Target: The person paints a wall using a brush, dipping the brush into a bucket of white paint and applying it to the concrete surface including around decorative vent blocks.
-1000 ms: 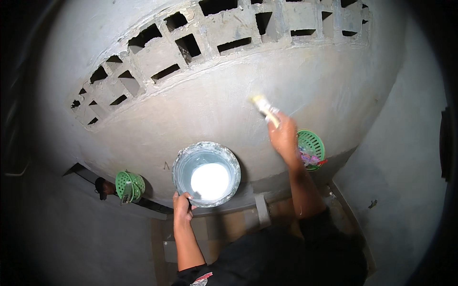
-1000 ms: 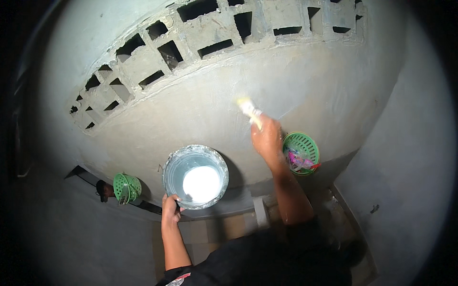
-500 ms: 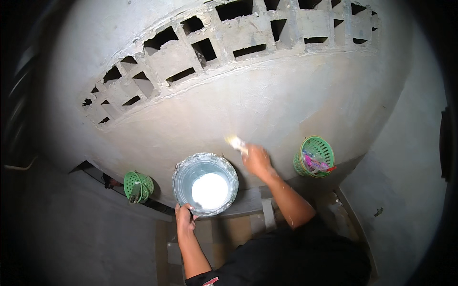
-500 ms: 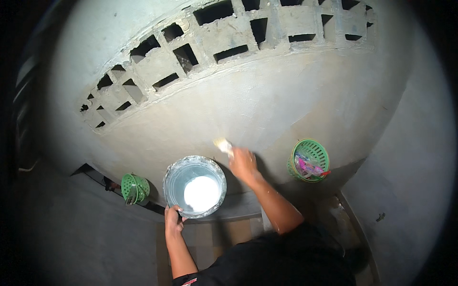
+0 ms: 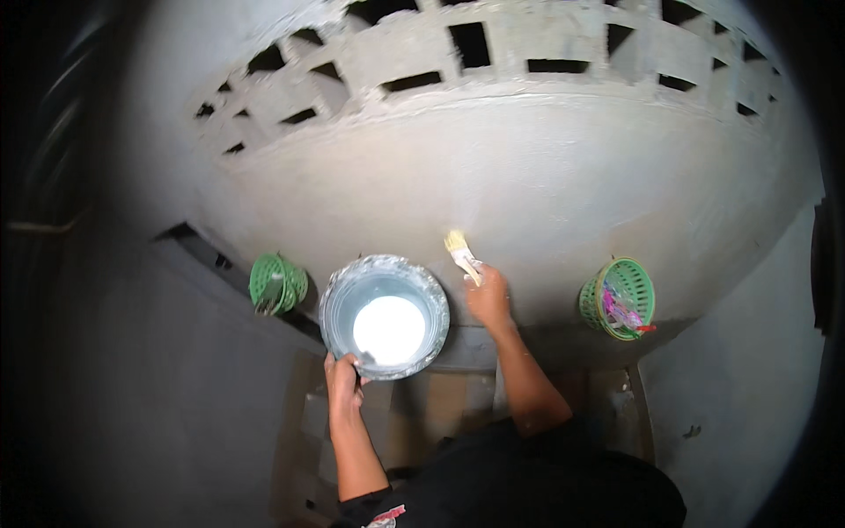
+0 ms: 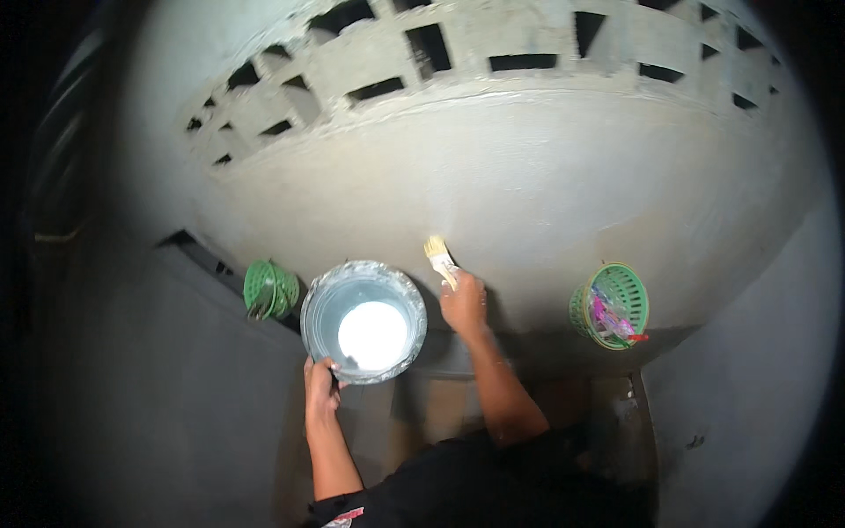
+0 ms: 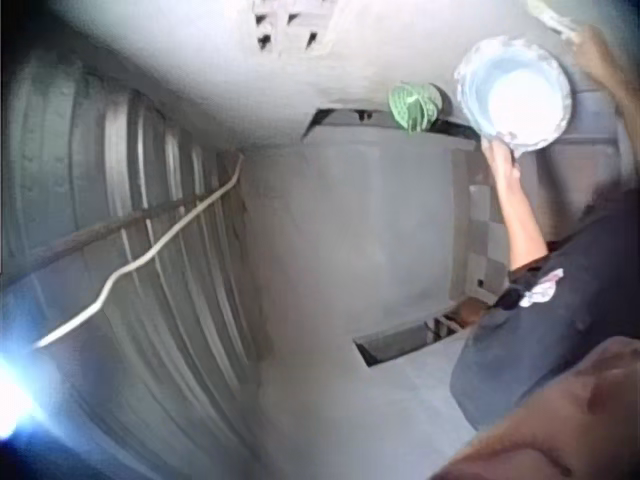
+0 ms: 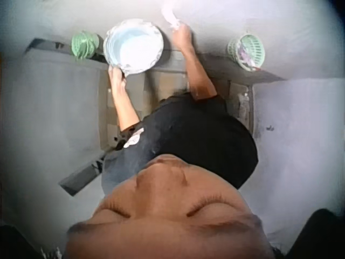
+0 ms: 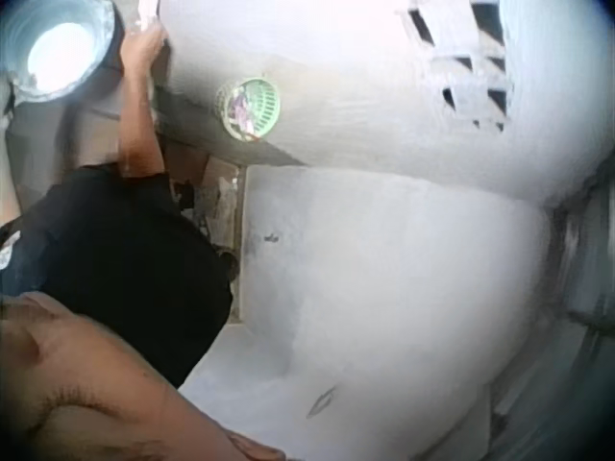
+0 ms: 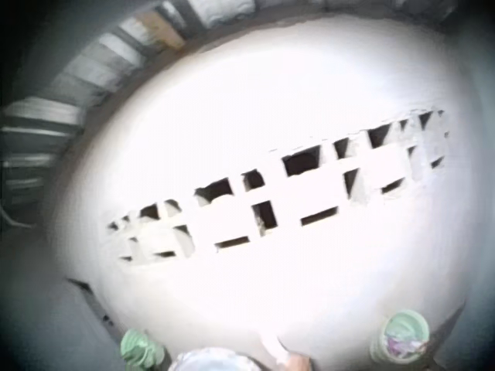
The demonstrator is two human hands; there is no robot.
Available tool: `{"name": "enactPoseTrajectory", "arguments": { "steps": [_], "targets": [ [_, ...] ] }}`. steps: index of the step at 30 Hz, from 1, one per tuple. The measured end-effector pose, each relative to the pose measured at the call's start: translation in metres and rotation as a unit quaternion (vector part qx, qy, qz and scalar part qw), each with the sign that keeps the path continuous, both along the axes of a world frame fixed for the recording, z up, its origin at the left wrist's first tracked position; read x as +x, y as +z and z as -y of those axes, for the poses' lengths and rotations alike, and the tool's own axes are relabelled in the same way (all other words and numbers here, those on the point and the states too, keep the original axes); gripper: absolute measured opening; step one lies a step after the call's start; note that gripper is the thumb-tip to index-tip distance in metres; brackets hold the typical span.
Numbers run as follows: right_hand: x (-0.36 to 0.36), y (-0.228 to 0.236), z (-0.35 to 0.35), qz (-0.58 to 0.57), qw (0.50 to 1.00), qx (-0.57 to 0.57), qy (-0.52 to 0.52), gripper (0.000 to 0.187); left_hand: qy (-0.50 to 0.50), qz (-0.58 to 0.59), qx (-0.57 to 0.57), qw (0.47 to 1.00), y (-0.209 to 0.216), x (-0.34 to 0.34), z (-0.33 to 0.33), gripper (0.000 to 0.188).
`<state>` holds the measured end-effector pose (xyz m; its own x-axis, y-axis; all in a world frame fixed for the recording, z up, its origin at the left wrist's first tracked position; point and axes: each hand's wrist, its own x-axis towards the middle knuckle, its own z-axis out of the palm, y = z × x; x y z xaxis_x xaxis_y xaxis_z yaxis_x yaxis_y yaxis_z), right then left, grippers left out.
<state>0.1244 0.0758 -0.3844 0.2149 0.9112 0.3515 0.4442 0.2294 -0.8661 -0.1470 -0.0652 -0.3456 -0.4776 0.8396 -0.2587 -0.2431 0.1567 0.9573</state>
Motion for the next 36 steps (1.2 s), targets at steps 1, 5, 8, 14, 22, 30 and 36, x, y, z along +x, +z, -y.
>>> {"name": "enactPoseTrajectory", "arguments": {
  "steps": [1, 5, 8, 14, 22, 30, 36],
  "targets": [
    [0.008, -0.006, 0.0, 0.003, 0.999, 0.014, 0.033, 0.034, -0.01, -0.015, -0.008, 1.0, 0.001, -0.001, 0.0, 0.064],
    [0.019, 0.031, 0.019, -0.134, 0.96, -0.038, 0.242, 0.035, 0.048, -0.078, -0.013, 0.996, -0.001, 0.001, 0.008, 0.056],
    [0.028, 0.026, 0.029, -0.124, 0.929, -0.01, 0.349, 0.035, 0.048, -0.117, -0.014, 0.992, -0.005, 0.018, 0.015, 0.053],
    [-0.013, 0.007, 0.044, 0.013, 0.939, 0.05, 0.339, 0.033, 0.016, -0.101, -0.037, 0.994, 0.003, 0.025, 0.017, 0.051],
    [-0.052, -0.005, 0.04, -0.035, 0.957, -0.035, 0.287, 0.023, 0.017, -0.114, -0.049, 0.992, -0.001, 0.022, 0.023, 0.055],
    [-0.055, 0.004, 0.019, 0.092, 0.917, 0.004, 0.388, 0.018, 0.04, -0.118, -0.02, 0.992, 0.004, 0.027, 0.03, 0.057],
    [-0.046, 0.014, 0.005, -0.114, 0.933, 0.02, 0.341, 0.016, 0.072, -0.114, 0.004, 0.991, 0.006, 0.041, 0.032, 0.059]
  ]
}}
